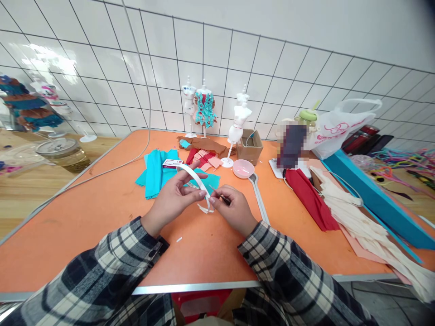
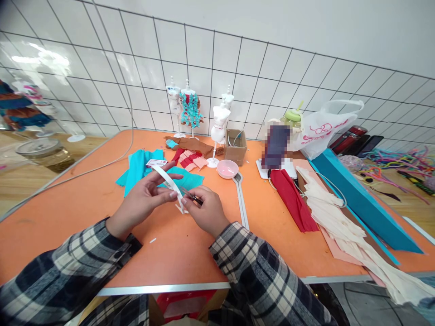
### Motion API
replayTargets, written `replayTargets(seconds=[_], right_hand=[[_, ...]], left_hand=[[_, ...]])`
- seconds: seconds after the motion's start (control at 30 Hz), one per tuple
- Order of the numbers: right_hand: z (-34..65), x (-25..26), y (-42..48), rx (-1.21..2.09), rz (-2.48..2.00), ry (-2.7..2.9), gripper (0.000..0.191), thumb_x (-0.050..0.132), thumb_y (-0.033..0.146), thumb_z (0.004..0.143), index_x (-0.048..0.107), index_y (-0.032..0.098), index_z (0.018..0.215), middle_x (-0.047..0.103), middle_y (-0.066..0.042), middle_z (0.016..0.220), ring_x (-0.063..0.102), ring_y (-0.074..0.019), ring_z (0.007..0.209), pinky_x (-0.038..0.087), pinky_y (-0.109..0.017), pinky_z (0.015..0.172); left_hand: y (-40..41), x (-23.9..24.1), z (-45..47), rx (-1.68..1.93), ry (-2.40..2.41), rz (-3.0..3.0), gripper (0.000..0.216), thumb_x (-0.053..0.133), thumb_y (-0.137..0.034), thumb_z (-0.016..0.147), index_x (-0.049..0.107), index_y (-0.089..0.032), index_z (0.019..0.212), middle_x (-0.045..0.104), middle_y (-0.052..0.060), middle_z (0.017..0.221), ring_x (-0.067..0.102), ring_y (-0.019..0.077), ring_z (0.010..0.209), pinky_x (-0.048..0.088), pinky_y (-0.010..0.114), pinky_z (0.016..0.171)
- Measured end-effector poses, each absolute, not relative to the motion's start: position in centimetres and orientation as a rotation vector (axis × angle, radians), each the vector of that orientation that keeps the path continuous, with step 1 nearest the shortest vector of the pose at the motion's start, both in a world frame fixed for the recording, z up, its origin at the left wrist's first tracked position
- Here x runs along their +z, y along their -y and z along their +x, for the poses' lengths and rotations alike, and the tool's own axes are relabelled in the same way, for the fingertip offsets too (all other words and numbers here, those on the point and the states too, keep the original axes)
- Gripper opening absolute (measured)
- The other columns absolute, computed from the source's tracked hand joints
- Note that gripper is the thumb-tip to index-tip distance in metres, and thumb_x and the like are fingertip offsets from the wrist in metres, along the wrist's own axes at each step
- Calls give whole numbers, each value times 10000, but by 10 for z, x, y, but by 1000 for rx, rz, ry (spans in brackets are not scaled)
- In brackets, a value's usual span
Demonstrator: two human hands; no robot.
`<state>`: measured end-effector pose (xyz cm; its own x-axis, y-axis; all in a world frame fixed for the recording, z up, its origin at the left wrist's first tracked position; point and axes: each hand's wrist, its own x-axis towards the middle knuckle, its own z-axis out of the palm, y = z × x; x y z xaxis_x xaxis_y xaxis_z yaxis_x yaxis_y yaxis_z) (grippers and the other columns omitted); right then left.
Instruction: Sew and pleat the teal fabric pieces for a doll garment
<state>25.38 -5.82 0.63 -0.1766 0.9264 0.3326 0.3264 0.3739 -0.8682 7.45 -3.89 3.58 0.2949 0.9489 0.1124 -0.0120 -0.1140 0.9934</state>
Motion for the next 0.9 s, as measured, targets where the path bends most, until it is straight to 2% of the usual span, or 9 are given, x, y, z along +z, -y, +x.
replayTargets(seconds=[0.1, 0.3, 0.57, 0.7, 0.8, 0.83, 0.9], right_hand=[[253, 5, 57, 769, -1135, 1691, 151, 606, 294, 802, 615, 183, 700, 584, -12, 719, 510, -136, 657, 392, -252, 605], [254, 1, 57, 656, -1157, 1755, 153, 620, 302, 829, 644, 184, 735, 581, -13, 722, 525, -142, 671, 393, -253, 609], [258, 0, 58, 426, -1217, 1861, 88, 598, 209, 849, 685, 208, 839, 612, -33, 835, 565, -160, 756, 407, -269, 666], [258, 0, 57, 433, -1250, 1837, 98, 602, 285, 865, 653, 209, 829, 601, -32, 836, 559, -161, 756, 411, -268, 665], [258, 1, 58, 519, -1277, 1699, 256, 631, 395, 844, 578, 212, 1016, 561, -1, 810, 546, -151, 720, 407, -251, 629], [257, 1, 59, 572, -1275, 1667, 306, 603, 424, 861, 539, 210, 1070, 539, 17, 778, 531, -141, 681, 393, -243, 605], [257, 1, 60, 690, -1262, 1666, 282, 488, 456, 926, 498, 210, 1063, 490, 47, 703, 479, -122, 598, 349, -233, 562]], left_hand=[[38, 35, 75, 1019, -878, 1423, 938, 800, -241, 679, 319, -314, 1481, 547, 100, 1314, 704, 171, 827, 584, 347, 780], [38, 33, 77, 1011, -884, 1432, 979, 754, -191, 703, 223, -354, 1509, 541, 76, 1256, 708, 141, 774, 576, 296, 736], [35, 33, 73, 895, -1012, 1435, 1000, 772, -189, 676, 236, -357, 1504, 560, 75, 1240, 723, 175, 777, 577, 354, 760], [33, 33, 72, 896, -990, 1396, 1002, 788, -205, 669, 247, -346, 1501, 578, 76, 1224, 720, 180, 783, 580, 374, 781], [30, 31, 70, 994, -1013, 1379, 989, 798, -214, 667, 269, -346, 1492, 564, 80, 1264, 710, 165, 788, 581, 363, 791], [29, 30, 70, 1040, -1033, 1370, 983, 799, -211, 668, 276, -346, 1489, 551, 83, 1289, 704, 155, 785, 582, 355, 788], [27, 30, 69, 1116, -1074, 1352, 973, 796, -201, 669, 285, -341, 1485, 531, 91, 1325, 691, 142, 787, 583, 341, 778]])
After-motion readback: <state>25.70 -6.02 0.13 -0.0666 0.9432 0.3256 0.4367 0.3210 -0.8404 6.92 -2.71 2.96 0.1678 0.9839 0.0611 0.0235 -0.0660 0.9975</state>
